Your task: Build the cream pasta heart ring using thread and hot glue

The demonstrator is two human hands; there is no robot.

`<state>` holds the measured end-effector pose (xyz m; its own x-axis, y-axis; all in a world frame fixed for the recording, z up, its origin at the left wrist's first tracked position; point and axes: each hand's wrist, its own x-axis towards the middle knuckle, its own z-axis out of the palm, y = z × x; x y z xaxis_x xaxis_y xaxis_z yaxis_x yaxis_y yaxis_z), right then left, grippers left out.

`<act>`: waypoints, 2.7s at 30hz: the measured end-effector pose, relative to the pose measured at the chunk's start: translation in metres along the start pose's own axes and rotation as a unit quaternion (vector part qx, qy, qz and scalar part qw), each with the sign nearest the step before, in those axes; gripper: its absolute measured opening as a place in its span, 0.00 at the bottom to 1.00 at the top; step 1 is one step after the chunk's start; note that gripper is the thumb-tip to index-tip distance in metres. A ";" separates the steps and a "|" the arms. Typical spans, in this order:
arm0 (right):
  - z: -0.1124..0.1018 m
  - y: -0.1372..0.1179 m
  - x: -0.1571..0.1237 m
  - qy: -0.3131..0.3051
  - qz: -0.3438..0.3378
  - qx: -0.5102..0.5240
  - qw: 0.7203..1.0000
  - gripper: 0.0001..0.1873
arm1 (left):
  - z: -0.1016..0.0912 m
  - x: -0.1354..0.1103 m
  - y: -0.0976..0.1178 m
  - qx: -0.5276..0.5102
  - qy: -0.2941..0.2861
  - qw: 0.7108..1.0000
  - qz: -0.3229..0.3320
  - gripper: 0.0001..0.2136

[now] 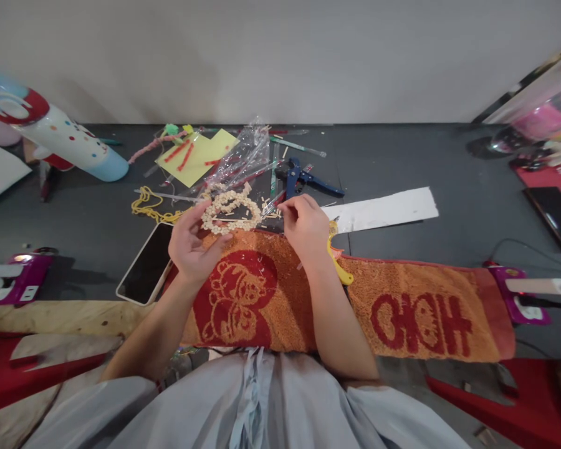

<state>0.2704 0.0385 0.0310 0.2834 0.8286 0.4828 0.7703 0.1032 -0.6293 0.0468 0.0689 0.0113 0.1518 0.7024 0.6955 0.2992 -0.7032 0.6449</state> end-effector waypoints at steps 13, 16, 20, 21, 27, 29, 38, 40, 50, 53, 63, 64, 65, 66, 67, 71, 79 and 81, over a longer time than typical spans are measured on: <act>0.006 0.011 0.001 -0.042 0.091 -0.170 0.980 0.24 | 0.004 0.007 0.008 -0.168 0.036 0.981 -0.092 0.27; 0.004 0.007 0.002 -0.091 0.128 -0.201 0.967 0.23 | 0.003 0.007 0.007 -0.183 0.042 0.978 -0.092 0.28; 0.003 0.001 0.001 -0.092 0.111 -0.148 0.978 0.12 | 0.004 0.007 0.006 -0.192 0.043 0.975 -0.103 0.28; 0.003 0.000 0.001 -0.097 0.115 -0.148 0.977 0.14 | 0.004 0.007 0.006 -0.196 0.046 0.974 -0.103 0.28; 0.005 -0.003 0.000 -0.147 0.124 -0.121 0.974 0.14 | 0.003 0.008 0.010 -0.215 0.039 0.970 -0.109 0.28; 0.005 -0.004 -0.001 -0.126 0.112 -0.053 0.984 0.12 | 0.003 0.007 0.010 -0.215 0.035 0.969 -0.117 0.27; -0.002 -0.024 -0.001 -0.082 0.140 0.249 0.955 0.09 | 0.001 0.006 0.009 -0.166 0.012 0.984 -0.071 0.29; -0.002 -0.031 -0.002 -0.047 0.105 0.274 0.955 0.07 | 0.001 0.005 0.010 -0.129 0.005 0.991 -0.040 0.29; 0.004 -0.035 -0.008 0.059 -0.061 0.163 0.983 0.03 | 0.000 0.002 0.017 0.058 -0.005 0.988 0.141 0.29; 0.006 -0.034 -0.009 0.075 -0.082 0.163 0.980 0.05 | -0.001 0.006 0.024 0.104 -0.005 0.977 0.186 0.27; 0.003 -0.037 -0.012 0.033 -0.056 0.125 0.990 0.09 | 0.000 0.005 0.027 0.118 0.014 0.958 0.259 0.30; 0.002 -0.038 -0.012 0.026 -0.056 0.119 0.991 0.09 | 0.000 0.005 0.026 0.117 0.014 0.958 0.262 0.30; 0.002 -0.038 -0.012 0.021 -0.055 0.115 0.992 0.10 | 0.000 0.004 0.025 0.119 0.014 0.958 0.261 0.30; 0.002 -0.038 -0.013 0.018 -0.055 0.114 0.992 0.10 | 0.000 0.004 0.025 0.124 0.014 0.958 0.257 0.29; 0.002 -0.039 -0.013 0.017 -0.055 0.115 0.992 0.10 | 0.000 0.003 0.024 0.130 0.015 0.959 0.250 0.28; 0.001 -0.039 -0.011 0.012 -0.038 0.128 0.991 0.11 | 0.000 0.001 0.023 0.126 0.015 0.965 0.230 0.28; 0.005 -0.040 -0.011 0.020 0.002 0.180 0.983 0.09 | 0.001 0.006 0.029 0.077 0.004 0.969 0.233 0.33; 0.007 -0.041 -0.011 0.023 0.018 0.198 0.980 0.08 | 0.001 0.007 0.030 0.084 0.001 0.972 0.220 0.32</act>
<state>0.2320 0.0289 0.0469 0.3398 0.8106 0.4770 0.4798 0.2868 -0.8292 0.0574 0.0528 0.0353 0.2976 0.3369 0.8933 0.3553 -0.9075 0.2239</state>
